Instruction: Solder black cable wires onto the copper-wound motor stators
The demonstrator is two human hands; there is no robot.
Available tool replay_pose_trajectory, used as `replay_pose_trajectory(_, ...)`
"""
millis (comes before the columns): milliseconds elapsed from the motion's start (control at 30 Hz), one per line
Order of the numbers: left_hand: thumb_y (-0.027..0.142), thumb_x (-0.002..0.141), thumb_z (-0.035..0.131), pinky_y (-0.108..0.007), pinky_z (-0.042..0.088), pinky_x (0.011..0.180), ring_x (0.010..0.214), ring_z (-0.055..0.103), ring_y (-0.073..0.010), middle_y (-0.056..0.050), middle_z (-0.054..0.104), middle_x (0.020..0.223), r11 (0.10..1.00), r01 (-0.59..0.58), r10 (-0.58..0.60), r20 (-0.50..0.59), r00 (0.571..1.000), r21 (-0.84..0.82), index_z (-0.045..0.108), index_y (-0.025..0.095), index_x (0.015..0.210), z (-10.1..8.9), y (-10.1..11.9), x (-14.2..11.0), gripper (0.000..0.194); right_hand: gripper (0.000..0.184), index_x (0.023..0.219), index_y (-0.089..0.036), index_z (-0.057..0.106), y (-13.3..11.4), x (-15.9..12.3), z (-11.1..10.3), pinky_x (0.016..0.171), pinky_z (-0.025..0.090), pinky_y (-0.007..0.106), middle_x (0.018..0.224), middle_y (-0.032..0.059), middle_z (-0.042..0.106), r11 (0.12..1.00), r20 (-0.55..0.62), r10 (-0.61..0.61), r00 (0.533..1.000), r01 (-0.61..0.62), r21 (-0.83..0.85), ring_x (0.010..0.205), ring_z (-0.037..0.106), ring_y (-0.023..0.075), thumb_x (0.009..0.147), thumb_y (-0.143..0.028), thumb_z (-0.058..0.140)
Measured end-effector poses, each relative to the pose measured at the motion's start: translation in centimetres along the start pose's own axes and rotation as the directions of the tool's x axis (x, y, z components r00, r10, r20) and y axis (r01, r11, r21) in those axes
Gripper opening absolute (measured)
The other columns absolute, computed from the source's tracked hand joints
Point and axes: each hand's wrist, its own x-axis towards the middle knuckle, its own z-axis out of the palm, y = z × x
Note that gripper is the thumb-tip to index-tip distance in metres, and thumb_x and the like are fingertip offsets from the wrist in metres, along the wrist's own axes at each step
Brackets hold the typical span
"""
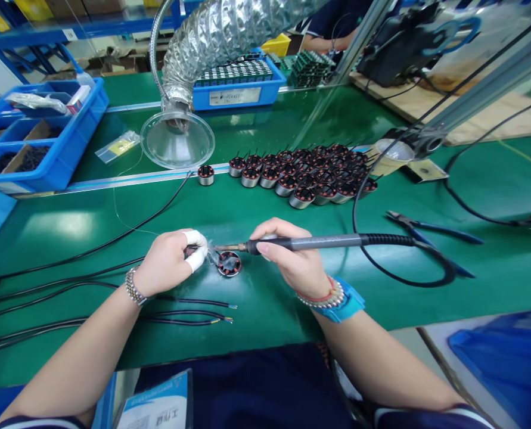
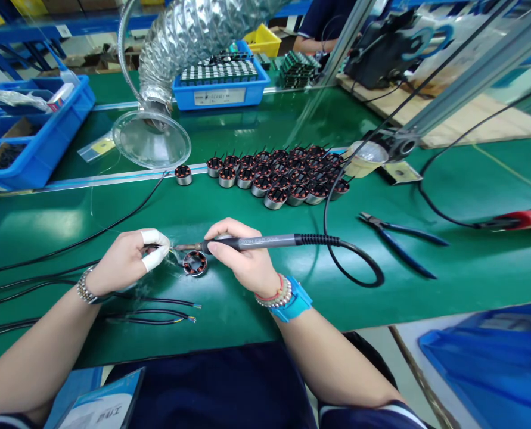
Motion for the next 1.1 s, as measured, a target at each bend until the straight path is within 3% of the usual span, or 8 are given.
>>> replay_pose_trajectory(800, 0.02, 0.077, 0.047, -0.021, 0.037, 0.058, 0.06, 0.05, -0.0108, 0.001, 0.06, 0.068, 1.0, 0.009, -0.009, 0.003, 1.0, -0.007, 0.059, 0.016, 0.072, -0.04, -0.02, 0.03, 0.013, 0.004, 0.077, -0.019, 0.061, 0.33, -0.17, -0.36, 0.048, 0.029, 0.023, 0.056, -0.0051, 0.048, 0.996, -0.057, -0.03, 0.998, 0.034, 0.083, 0.049, 0.039, 0.0084, 0.074, -0.019, 0.059)
replay_pose_trajectory(1100, 0.021, 0.077, 0.047, -0.022, 0.038, 0.059, 0.061, 0.051, -0.0112, 0.0, 0.061, 0.069, 0.999, 0.023, -0.022, 0.009, 1.0, -0.029, 0.059, 0.016, 0.073, -0.03, 0.01, 0.15, 0.014, 0.007, 0.08, -0.02, 0.062, 0.71, -0.29, -0.33, 0.047, 0.035, 0.023, 0.064, -0.0025, 0.054, 0.991, -0.132, -0.119, 0.984, 0.126, 0.048, 0.051, 0.044, 0.009, 0.076, -0.025, 0.059)
